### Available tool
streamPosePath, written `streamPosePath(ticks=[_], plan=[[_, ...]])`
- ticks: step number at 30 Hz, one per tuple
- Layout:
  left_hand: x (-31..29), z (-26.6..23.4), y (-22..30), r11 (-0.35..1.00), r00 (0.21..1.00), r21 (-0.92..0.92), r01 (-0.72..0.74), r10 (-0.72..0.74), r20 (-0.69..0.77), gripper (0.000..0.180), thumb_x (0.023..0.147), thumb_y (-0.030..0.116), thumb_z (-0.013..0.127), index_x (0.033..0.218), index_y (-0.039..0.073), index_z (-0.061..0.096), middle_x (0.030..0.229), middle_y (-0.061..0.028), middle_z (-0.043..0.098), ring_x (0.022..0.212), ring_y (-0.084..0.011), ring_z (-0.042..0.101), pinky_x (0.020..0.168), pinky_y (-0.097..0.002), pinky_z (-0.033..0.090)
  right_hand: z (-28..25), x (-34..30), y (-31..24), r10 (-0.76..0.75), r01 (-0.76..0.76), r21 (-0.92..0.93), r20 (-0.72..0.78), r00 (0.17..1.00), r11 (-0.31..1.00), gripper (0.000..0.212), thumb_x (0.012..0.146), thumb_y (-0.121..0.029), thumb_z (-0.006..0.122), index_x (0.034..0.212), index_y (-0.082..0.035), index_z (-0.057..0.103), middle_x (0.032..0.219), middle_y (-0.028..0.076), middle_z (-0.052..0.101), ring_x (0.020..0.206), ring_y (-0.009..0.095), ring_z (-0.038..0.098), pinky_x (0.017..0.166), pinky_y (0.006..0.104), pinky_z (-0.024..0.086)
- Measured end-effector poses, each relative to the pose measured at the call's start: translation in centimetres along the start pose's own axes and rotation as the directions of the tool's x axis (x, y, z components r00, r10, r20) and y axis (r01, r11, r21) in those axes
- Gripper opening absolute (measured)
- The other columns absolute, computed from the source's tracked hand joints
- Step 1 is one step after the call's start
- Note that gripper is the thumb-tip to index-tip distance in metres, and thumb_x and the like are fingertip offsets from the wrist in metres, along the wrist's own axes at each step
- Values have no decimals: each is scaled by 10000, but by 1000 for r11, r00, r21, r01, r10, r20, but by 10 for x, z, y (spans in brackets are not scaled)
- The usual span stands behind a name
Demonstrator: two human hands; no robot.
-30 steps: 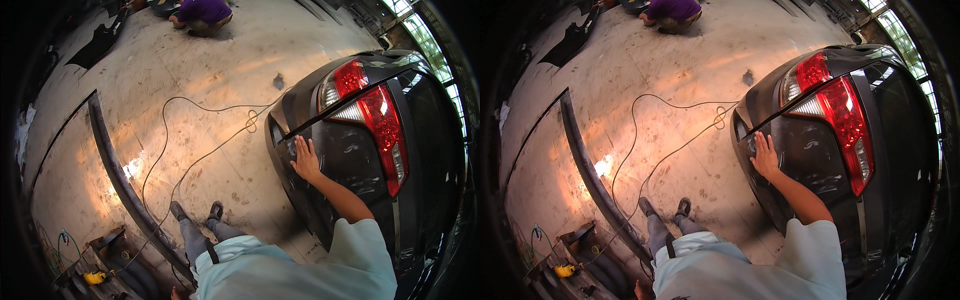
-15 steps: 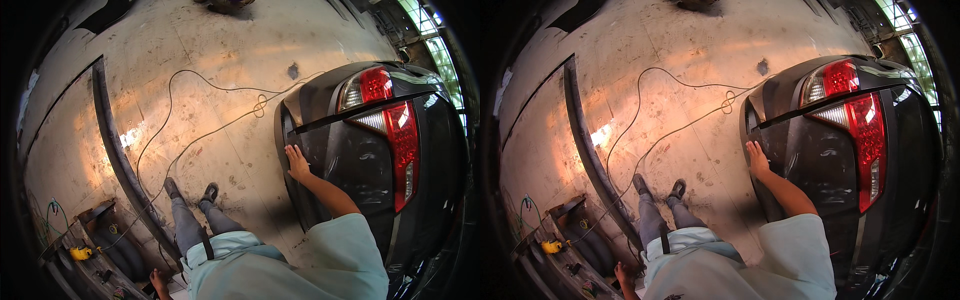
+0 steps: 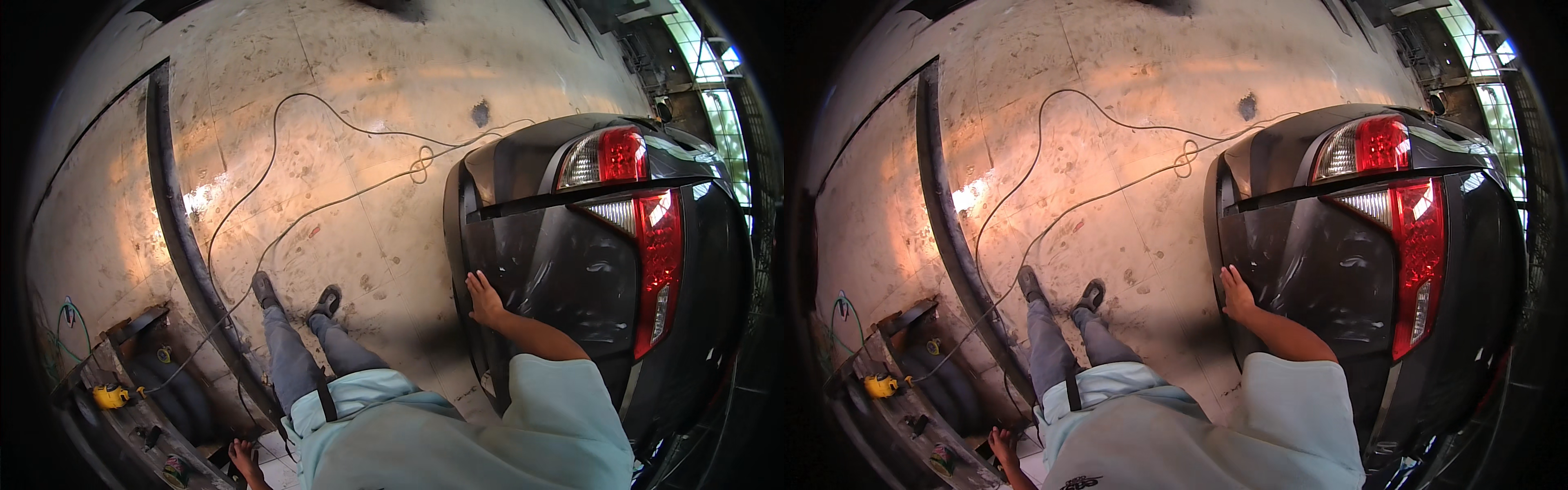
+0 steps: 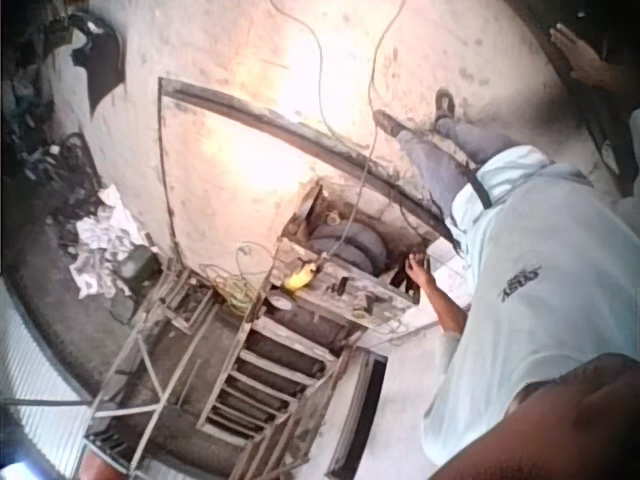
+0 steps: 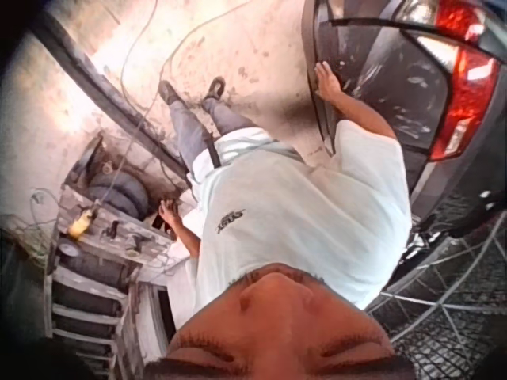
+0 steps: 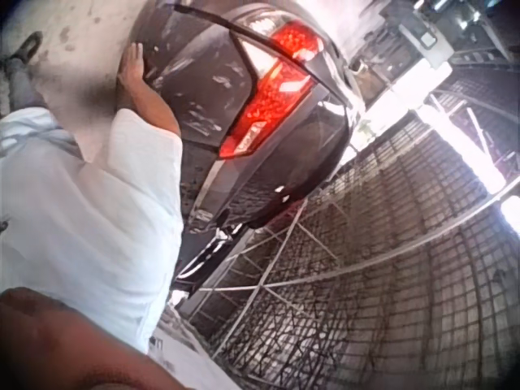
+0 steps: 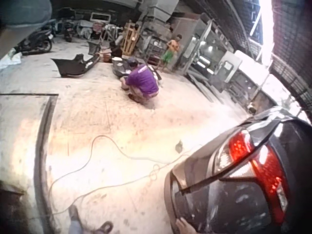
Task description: The person sands the rear bumper of a car using an electric sander after applying a filler by hand.
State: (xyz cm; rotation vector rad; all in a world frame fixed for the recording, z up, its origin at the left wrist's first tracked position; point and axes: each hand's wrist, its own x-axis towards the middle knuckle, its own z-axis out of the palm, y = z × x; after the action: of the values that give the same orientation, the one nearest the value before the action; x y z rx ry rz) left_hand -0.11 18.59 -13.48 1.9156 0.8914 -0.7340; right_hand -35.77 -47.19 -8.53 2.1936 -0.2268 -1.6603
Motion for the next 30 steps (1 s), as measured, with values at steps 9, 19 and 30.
streamPosePath(ticks=[9, 19, 30], plan=[[44, 3, -3, 981, 980, 186, 50, -83, 178, 520, 840, 392, 614, 1217, 97, 411, 954, -82, 551, 823, -202, 558, 685, -350, 453, -14, -29, 39, 332, -318, 94, -249, 910, 943, 801, 872, -542, 420, 1441, -22, 200, 1522, 90, 157, 1411, 210, 97, 1136, 409, 59], [59, 75, 56, 967, 947, 226, -116, 39, 319, 443, 867, 316, 606, 1134, 3, 441, 838, -55, 533, 711, -159, 527, 606, -297, 452, -36, -71, 82, 664, -589, 315, -251, 705, 744, 779, 867, -503, 447, 1439, -26, 218, 1524, 89, 146, 1412, 204, 91, 1134, 431, 78], [76, 90, 76, 977, 950, 159, -139, 86, 301, 387, 873, 349, 598, 1092, 63, 457, 786, -29, 519, 675, -152, 522, 571, -284, 433, -32, -89, 103, 897, -521, 755, -203, 392, 398, 811, 861, -457, 501, 1394, 88, 224, 1511, 188, 121, 1408, 289, 109, 1134, 416, 90]])
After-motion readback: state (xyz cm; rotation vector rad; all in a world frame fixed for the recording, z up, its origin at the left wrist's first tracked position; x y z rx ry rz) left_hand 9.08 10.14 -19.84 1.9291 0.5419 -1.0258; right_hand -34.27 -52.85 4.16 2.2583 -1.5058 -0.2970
